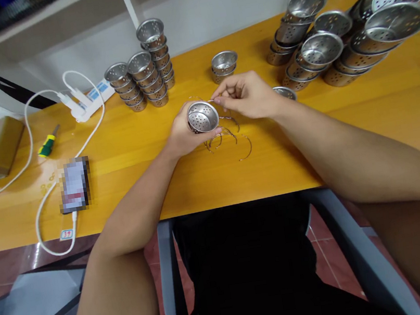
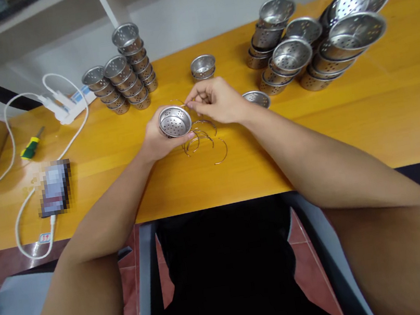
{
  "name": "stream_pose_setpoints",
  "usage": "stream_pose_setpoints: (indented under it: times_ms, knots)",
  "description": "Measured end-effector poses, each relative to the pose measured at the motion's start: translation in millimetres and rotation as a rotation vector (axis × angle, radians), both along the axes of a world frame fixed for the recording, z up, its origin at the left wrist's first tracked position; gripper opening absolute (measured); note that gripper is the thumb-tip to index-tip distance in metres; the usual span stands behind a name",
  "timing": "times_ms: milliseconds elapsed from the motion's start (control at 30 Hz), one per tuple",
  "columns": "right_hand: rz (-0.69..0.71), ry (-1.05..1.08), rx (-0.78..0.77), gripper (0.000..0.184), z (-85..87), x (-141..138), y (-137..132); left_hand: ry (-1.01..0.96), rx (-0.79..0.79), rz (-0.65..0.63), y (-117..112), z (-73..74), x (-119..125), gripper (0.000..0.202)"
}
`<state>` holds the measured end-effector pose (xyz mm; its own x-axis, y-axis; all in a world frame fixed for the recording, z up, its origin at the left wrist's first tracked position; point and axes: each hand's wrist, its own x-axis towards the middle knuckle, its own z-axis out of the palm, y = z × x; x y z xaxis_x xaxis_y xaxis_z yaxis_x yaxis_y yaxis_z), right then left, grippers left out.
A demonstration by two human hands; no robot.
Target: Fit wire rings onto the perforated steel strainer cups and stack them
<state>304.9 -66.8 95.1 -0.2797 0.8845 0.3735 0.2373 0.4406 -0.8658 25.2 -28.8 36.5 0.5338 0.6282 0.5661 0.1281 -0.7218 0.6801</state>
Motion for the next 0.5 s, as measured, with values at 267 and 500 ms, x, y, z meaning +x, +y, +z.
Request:
stream_pose_setpoints:
  times_ms: [267,500]
  knots:
    - [-0.09,0.012,-0.001,0.086,0.6,9,8,-0.099,-0.013,0.049,19,-21.6,0,0.107]
    - [-0.184,-0.044,0.073,0.076,17.3,-15,-20,-0.067,0.055,-0.026,14,-18.6,1,0.094]
